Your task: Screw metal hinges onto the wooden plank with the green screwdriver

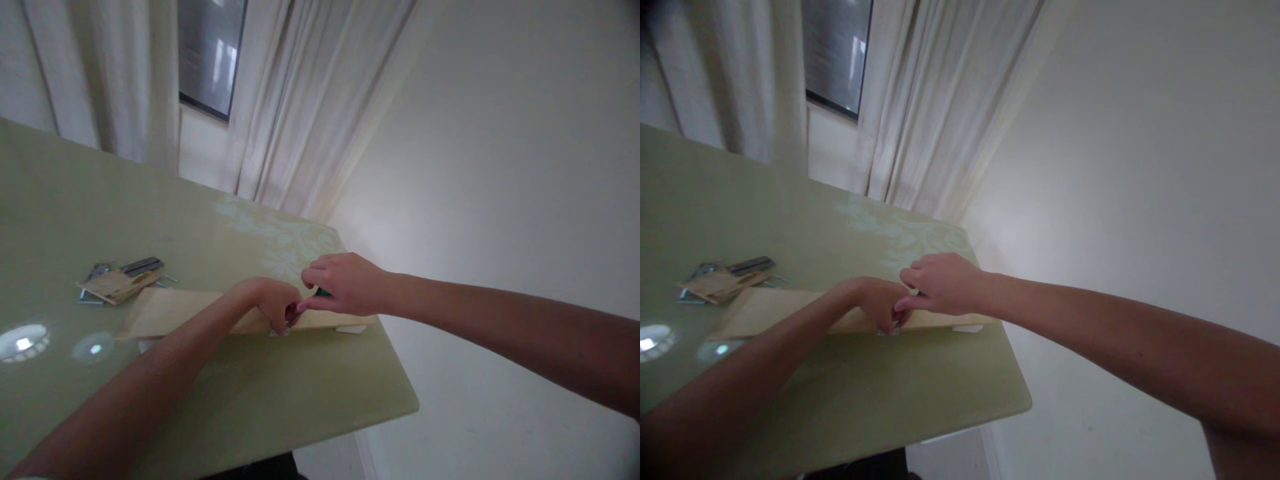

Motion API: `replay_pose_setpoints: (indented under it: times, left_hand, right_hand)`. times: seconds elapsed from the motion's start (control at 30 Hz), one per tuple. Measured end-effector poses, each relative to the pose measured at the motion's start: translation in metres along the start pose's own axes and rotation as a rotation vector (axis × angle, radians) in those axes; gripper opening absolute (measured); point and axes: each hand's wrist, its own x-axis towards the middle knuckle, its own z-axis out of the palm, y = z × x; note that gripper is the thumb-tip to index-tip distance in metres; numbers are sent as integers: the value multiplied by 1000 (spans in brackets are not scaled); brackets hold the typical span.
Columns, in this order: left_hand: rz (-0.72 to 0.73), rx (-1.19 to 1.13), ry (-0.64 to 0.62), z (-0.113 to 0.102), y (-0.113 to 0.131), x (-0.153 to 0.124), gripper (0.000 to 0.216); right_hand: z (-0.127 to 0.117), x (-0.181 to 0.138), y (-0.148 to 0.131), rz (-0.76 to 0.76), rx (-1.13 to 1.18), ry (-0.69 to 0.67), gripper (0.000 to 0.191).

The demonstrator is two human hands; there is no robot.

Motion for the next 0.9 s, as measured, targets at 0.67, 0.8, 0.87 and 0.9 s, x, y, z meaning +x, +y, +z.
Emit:
replay_pose_setpoints:
  times: [0.67,0.8,0.87,0.9]
  left_hand:
    - [-34,13,18,-2,7,-3,20]
    - [-33,29,15,-3,7,-1,19]
    - [-30,32,17,-3,7,0,20]
    - [-28,31,17,-3,7,0,20]
  right_hand:
    - [-2,-3,2,321,28,-122,57]
    - [-4,-7,1,34,-54,-102,31]
    - [-6,-8,3,-92,-11,-32,23]
    - [-6,-8,4,-101,39,-6,23]
